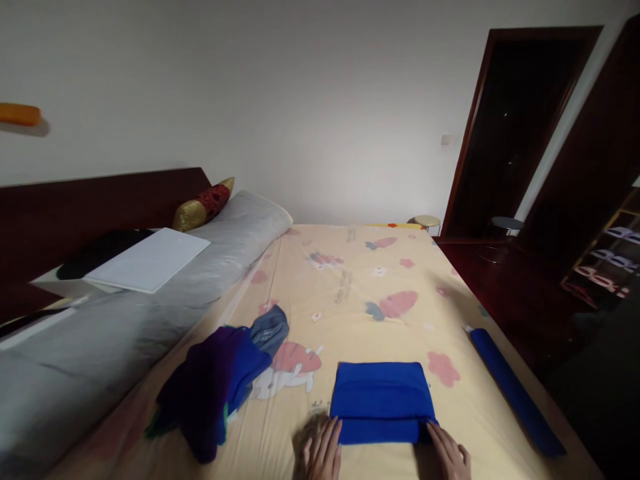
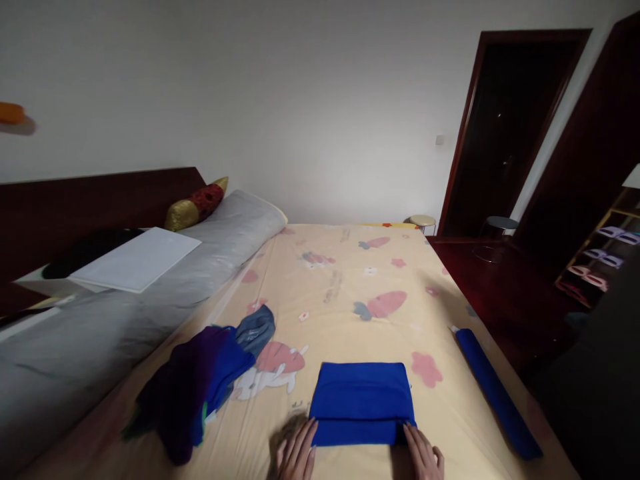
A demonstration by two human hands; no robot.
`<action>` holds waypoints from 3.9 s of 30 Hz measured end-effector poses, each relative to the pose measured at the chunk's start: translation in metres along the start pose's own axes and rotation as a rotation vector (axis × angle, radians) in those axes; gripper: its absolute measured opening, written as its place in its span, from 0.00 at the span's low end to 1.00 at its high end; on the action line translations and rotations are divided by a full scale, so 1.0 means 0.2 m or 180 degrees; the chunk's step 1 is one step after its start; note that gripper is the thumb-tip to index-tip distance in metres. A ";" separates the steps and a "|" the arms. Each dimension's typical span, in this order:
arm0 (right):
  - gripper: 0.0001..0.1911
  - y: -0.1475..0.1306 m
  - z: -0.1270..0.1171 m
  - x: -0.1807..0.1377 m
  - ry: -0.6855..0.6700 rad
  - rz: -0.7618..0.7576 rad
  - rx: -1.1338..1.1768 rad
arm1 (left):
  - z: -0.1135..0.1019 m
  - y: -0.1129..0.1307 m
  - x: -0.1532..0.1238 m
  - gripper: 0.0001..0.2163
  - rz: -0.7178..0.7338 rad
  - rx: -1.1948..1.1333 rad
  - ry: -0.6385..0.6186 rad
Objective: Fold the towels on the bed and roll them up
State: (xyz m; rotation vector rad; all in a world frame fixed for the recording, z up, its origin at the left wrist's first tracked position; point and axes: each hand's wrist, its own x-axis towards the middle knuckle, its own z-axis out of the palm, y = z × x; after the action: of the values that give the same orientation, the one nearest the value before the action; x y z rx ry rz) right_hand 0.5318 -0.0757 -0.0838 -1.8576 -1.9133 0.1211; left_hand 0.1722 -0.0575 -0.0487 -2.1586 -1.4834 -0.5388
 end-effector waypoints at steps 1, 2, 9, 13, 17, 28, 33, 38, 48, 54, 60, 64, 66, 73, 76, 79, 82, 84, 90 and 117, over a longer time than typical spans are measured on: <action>0.31 -0.01 0.02 -0.02 -0.0023 -0.0010 -0.0024 | 0.00 0.00 -0.01 0.29 0.0107 -0.0019 -0.0027; 0.31 -0.02 0.04 -0.03 -0.0045 -0.0012 -0.0053 | 0.01 0.01 -0.02 0.30 0.0222 -0.0039 -0.0054; 0.25 -0.08 -0.08 0.12 -0.0270 -0.0271 -0.0126 | 0.06 0.03 0.02 0.27 0.0027 -0.0132 -0.0218; 0.15 -0.22 -0.19 0.25 -0.0282 -0.0121 -0.0334 | 0.11 0.06 0.10 0.23 -0.0437 -0.0432 -0.0565; 0.16 -0.28 -0.20 0.39 -0.0470 0.0032 -0.0567 | 0.14 0.09 0.27 0.18 -0.1215 -0.0625 -0.1087; 0.23 -0.45 0.06 0.47 -0.0266 -0.0781 -0.0031 | 0.29 0.34 0.46 0.23 -0.0510 -0.0647 -0.0862; 0.24 -0.38 0.13 0.46 -0.0292 -0.1264 0.0212 | 0.26 0.28 0.42 0.26 0.0343 -0.0744 -0.0582; 0.26 -0.14 0.09 0.50 -0.0255 -0.0428 0.0010 | 0.19 0.00 0.39 0.22 -0.0114 -0.0377 -0.0615; 0.24 -0.12 0.03 0.50 -0.0264 -0.0379 0.0171 | 0.17 0.03 0.38 0.22 -0.0708 -0.0271 -0.0597; 0.25 0.02 0.09 0.30 -0.0050 -0.0512 0.0084 | 0.18 0.01 0.17 0.29 -0.0307 -0.0247 -0.0432; 0.25 -0.07 0.11 0.28 0.0036 -0.0231 -0.0029 | 0.20 0.07 0.21 0.29 -0.0719 -0.0480 -0.0609; 0.23 -0.18 -0.04 0.49 -0.0384 -0.0109 -0.0185 | 0.15 0.05 0.46 0.24 -0.1061 -0.0910 -0.1239; 0.23 -0.17 -0.11 0.57 -0.0606 -0.0198 -0.0190 | 0.12 0.01 0.54 0.22 -0.1137 -0.1018 -0.1557; 0.23 -0.19 -0.16 0.49 -0.0965 -0.0512 -0.0058 | 0.08 0.07 0.45 0.21 -0.1058 -0.1007 -0.2023; 0.24 -0.38 -0.12 0.43 -0.0892 -0.0638 0.0257 | 0.09 0.24 0.44 0.25 -0.0649 -0.1306 -0.1866; 0.23 -0.50 -0.08 0.41 -0.0885 -0.0745 0.0625 | 0.09 0.31 0.46 0.27 -0.0072 -0.1605 -0.1595; 0.24 -0.41 -0.06 0.42 -0.0820 -0.0582 0.0571 | 0.09 0.22 0.46 0.26 0.0212 -0.1485 -0.1336; 0.25 -0.27 -0.06 0.42 -0.0704 -0.0405 0.0424 | 0.08 0.10 0.44 0.23 0.0119 -0.1293 -0.1267; 0.26 -0.05 0.00 0.39 -0.0304 -0.0058 -0.0021 | 0.07 -0.06 0.45 0.20 -0.0525 -0.0932 -0.1559; 0.18 -0.13 0.04 0.38 -0.0355 -0.0162 -0.0435 | 0.16 0.07 0.38 0.19 -0.0691 -0.0487 -0.0962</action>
State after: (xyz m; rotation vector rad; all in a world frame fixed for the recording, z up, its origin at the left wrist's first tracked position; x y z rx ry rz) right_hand 0.5063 -0.0025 -0.0608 -1.9245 -2.0903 0.0807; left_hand 0.2135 0.0140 -0.0347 -2.2883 -1.9112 -0.4231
